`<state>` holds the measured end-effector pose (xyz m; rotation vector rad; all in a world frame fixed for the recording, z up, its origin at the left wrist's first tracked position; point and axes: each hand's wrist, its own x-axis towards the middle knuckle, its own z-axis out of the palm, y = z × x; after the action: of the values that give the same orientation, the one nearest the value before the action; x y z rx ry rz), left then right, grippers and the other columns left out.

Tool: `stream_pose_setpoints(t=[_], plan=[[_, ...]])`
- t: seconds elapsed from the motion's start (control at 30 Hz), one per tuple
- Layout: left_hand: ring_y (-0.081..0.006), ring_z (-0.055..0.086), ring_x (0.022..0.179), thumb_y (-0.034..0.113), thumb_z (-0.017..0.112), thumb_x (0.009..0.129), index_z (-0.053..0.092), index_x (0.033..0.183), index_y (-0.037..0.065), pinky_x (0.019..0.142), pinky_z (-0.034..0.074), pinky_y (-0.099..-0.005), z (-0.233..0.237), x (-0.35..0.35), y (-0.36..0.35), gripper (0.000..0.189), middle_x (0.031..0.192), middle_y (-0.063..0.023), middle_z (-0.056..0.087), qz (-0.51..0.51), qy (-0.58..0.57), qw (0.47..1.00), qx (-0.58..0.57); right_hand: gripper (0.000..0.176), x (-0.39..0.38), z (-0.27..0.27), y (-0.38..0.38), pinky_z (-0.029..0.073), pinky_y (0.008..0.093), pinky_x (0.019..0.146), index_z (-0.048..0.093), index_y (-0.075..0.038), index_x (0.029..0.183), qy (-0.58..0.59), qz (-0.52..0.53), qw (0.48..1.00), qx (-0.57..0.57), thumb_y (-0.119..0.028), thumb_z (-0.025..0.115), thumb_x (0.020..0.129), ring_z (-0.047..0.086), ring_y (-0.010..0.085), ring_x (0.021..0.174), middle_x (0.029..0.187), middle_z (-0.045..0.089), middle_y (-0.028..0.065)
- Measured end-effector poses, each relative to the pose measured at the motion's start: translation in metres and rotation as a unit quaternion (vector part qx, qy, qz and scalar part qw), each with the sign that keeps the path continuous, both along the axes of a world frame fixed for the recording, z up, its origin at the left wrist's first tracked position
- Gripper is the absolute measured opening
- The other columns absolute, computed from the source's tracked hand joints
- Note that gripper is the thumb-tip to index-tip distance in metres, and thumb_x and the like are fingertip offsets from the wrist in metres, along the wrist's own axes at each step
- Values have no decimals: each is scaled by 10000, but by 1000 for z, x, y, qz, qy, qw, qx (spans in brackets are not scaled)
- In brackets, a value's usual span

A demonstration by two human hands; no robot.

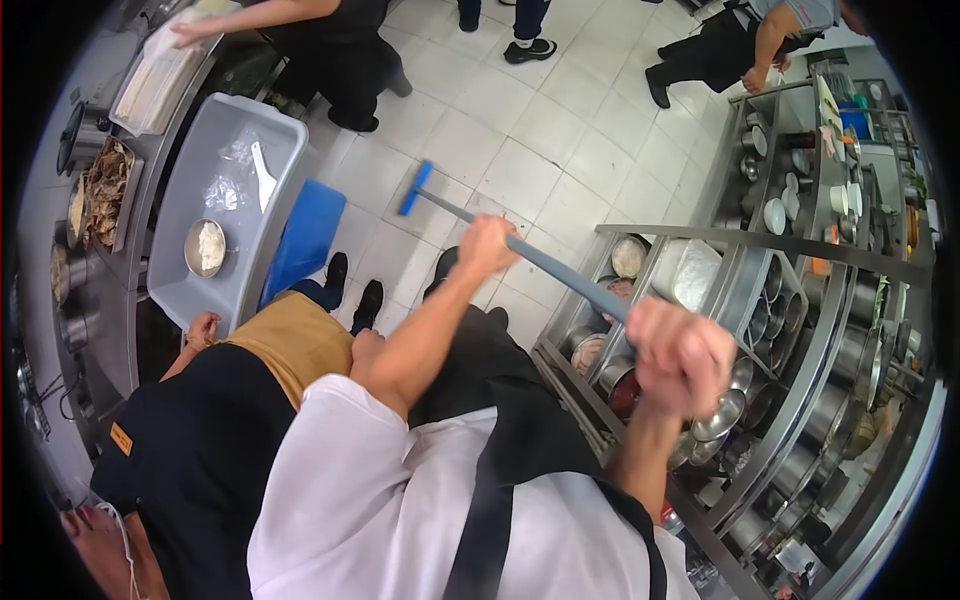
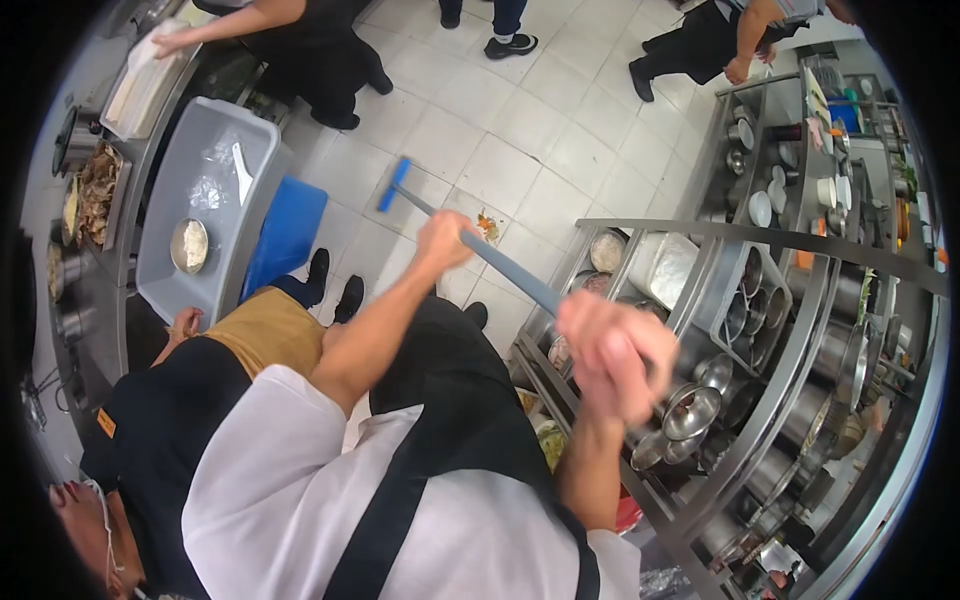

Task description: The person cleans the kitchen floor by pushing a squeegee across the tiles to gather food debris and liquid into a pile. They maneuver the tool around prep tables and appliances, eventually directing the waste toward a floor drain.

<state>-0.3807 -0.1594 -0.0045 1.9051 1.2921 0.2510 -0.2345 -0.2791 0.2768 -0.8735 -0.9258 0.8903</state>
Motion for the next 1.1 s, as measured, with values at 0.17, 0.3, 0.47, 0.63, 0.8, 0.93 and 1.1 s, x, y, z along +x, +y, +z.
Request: stream_pose_setpoints(t=[0.17, 0.3, 0.47, 0.63, 0.8, 0.93, 1.1], plan=[[-348, 656, 1100, 301, 731, 803, 786, 898, 121, 902, 569, -493, -112, -57, 27, 211, 1055, -163, 714, 10, 75, 997, 32, 388, -32, -81, 22, 383, 404, 599, 382, -12, 577, 34, 1, 998, -48, -77, 549, 921, 415, 208, 547, 569, 441, 91], [-332, 609, 1139, 297, 722, 801, 773, 852, 98, 929, 551, -498, -80, -34, -27, 211, 1046, -143, 711, -40, 13, 999, -25, 407, -24, -39, -8, 385, 397, 574, 400, -4, 566, -19, -31, 995, -97, -102, 576, 920, 418, 208, 514, 563, 467, 101], [-363, 652, 991, 250, 757, 731, 756, 762, 119, 861, 551, -486, -49, 24, -67, 135, 933, -157, 709, -88, -83, 991, -51, 393, -5, 14, -34, 396, 400, 576, 435, -34, 551, -46, -68, 991, -102, -121, 584, 903, 426, 204, 492, 536, 471, 87], [-385, 682, 985, 262, 777, 706, 750, 821, 102, 844, 569, -511, -15, 41, -22, 200, 1015, -180, 707, -157, -18, 985, -62, 305, -8, 35, -25, 409, 408, 595, 450, -50, 616, -55, -106, 992, -44, -104, 549, 899, 419, 186, 503, 559, 468, 65], [-371, 674, 1056, 190, 781, 746, 758, 939, 115, 875, 571, -503, -29, 43, 95, 208, 1082, -157, 668, -96, 14, 995, 31, 300, -1, -20, 33, 460, 426, 665, 471, -16, 636, -32, -124, 992, -6, -110, 539, 912, 469, 205, 568, 587, 472, 79], [-325, 597, 1212, 159, 782, 794, 739, 1033, 126, 955, 538, -497, -55, 21, 159, 245, 1197, -124, 631, -6, 71, 995, 74, 293, -26, -120, 102, 479, 420, 691, 471, 20, 648, -45, -127, 990, 27, -56, 541, 923, 492, 204, 589, 603, 476, 82], [-334, 530, 1302, 300, 813, 796, 727, 1113, 124, 994, 508, -542, -84, 10, 136, 373, 1253, -125, 618, -80, 154, 985, 23, 309, -40, -138, 77, 502, 441, 766, 445, -19, 621, -45, -175, 979, -91, -123, 530, 900, 504, 232, 611, 597, 465, 86]])
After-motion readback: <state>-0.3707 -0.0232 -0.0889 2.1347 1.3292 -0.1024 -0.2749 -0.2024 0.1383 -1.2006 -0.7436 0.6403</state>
